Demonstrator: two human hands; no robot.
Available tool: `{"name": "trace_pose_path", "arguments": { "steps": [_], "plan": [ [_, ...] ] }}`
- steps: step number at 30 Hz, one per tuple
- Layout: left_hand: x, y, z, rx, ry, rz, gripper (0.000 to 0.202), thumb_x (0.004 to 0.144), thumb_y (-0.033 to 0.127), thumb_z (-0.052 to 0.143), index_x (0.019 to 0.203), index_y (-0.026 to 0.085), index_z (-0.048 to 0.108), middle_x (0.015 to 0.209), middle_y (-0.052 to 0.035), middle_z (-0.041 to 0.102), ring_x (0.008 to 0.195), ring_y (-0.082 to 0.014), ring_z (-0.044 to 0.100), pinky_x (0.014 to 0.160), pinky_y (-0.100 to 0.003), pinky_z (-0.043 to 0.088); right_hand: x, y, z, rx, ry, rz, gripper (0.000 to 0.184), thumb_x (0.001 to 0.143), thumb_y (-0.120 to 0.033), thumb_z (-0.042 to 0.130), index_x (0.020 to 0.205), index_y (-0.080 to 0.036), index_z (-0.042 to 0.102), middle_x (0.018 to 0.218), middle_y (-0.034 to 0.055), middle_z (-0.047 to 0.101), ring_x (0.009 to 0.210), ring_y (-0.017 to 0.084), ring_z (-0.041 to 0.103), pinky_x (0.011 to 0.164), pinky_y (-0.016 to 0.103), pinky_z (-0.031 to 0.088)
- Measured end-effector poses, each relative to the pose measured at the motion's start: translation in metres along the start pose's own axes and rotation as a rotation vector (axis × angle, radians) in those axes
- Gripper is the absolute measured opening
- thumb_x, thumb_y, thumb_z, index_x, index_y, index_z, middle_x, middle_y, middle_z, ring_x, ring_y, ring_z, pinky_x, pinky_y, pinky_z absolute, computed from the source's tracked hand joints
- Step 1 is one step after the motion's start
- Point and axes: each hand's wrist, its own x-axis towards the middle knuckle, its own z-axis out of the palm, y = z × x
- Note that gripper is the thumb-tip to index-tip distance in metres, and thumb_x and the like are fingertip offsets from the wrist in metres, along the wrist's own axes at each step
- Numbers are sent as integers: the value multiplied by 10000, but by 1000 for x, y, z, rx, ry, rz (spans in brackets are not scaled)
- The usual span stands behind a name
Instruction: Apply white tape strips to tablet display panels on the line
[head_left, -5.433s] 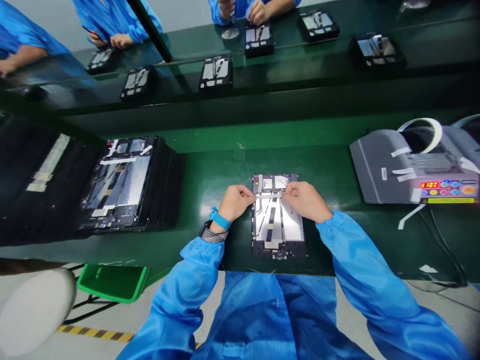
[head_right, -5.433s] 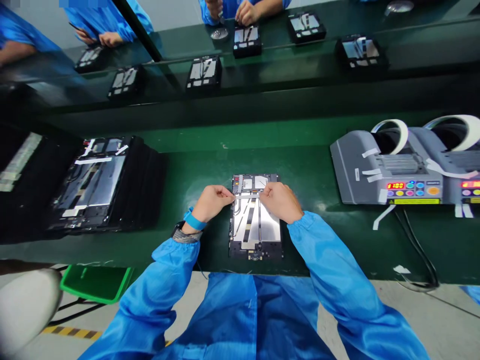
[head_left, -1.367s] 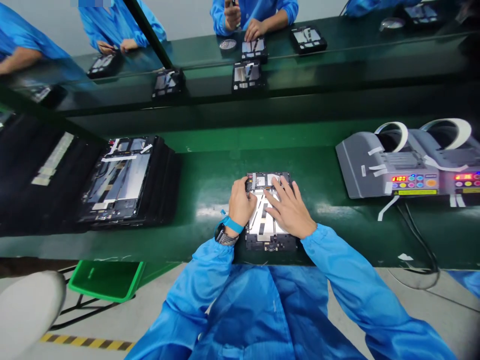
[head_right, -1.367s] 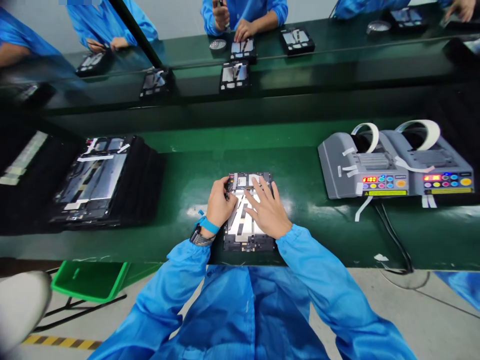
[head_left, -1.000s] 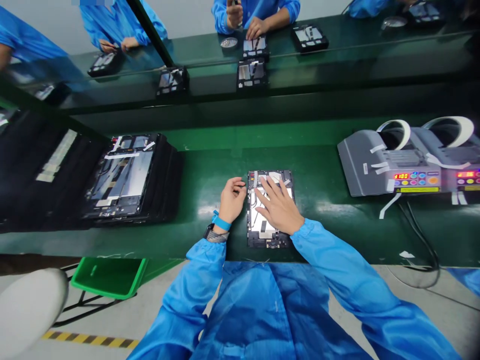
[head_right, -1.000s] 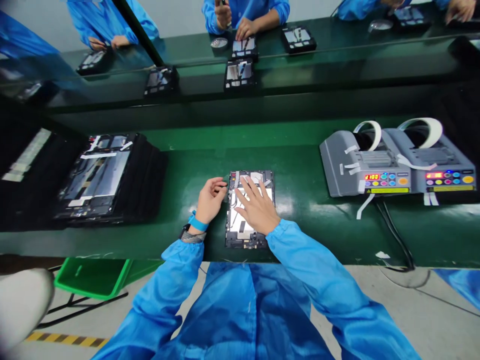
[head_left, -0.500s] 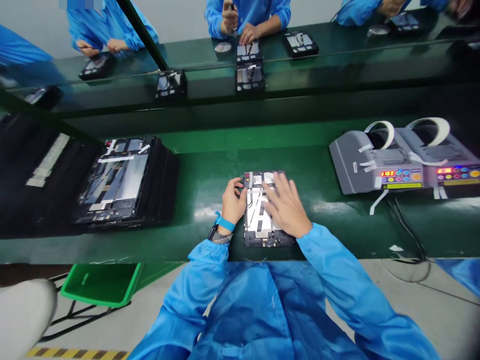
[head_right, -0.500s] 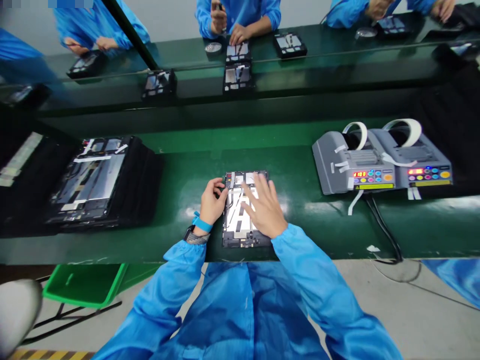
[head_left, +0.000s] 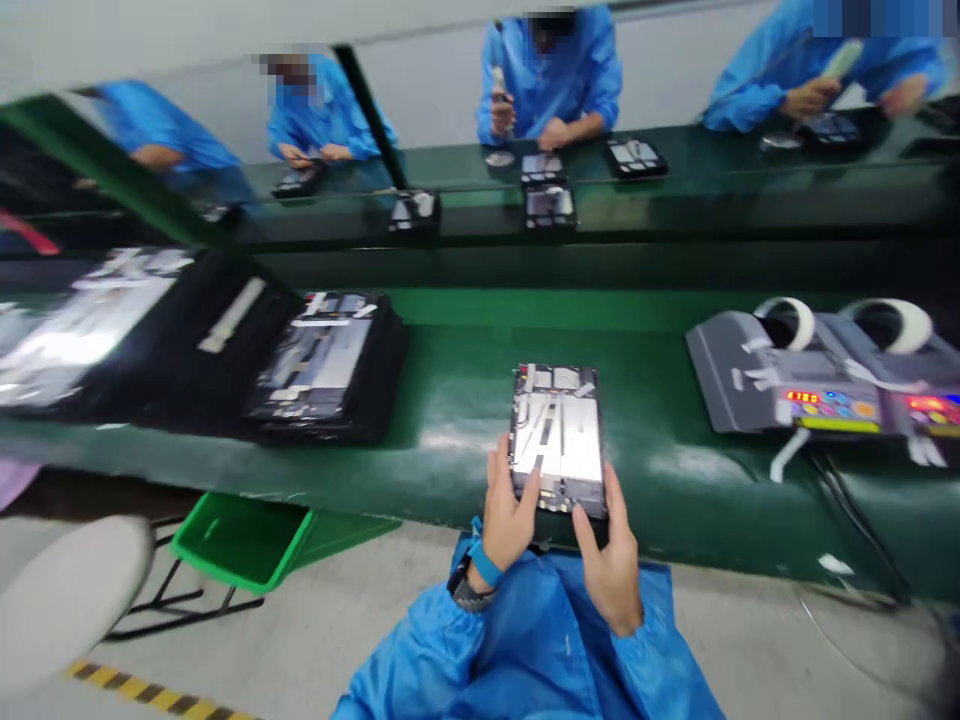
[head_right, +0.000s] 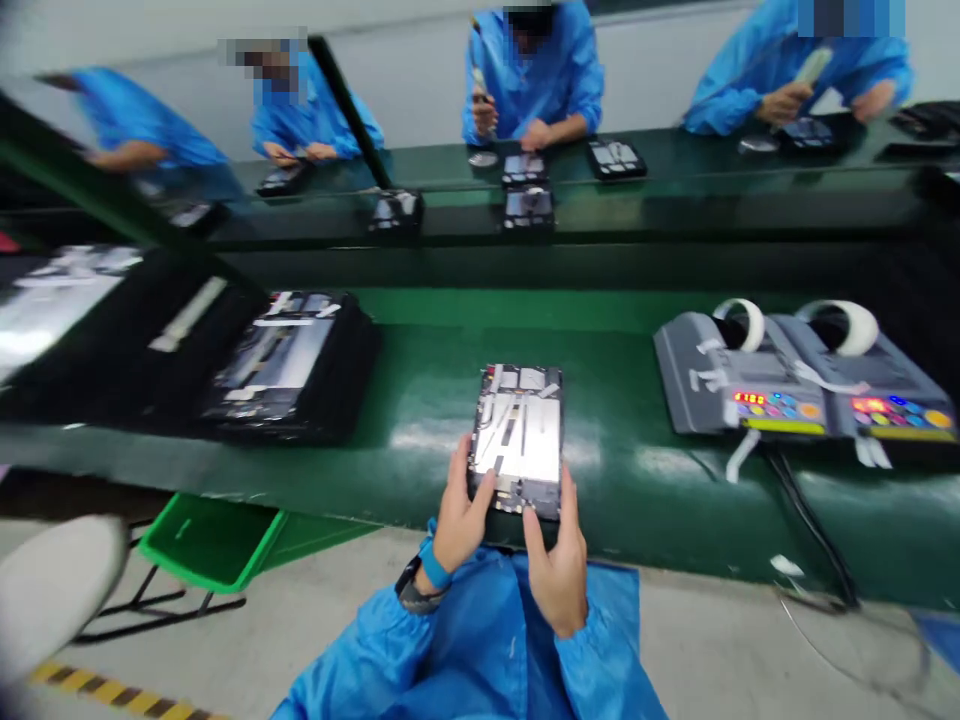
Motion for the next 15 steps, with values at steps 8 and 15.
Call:
{"name": "trace_pose_path", "arguments": {
  "steps": [8,15],
  "plan": [
    [35,39,-85,-58,218,111,718,992,423,637,1640,231,395,1671,-95,467,1559,-276,437,1304,-441,386,9,-71,38,172,-124,-113,838,1025,-499,568,1730,-250,189,1762,97,289,1599,346,344,1278,529,362],
    [125,47,-275,-40,450,167,648,938,496,679,1467,137,577,1508,-165,635,1444,-317,575,1274,-490,399,42,-200,152,196,-475,-543,964,1037,-468,520,1726,-186,-93,1803,119,48,1661,339,82,1323,587,226]
  ]
}}
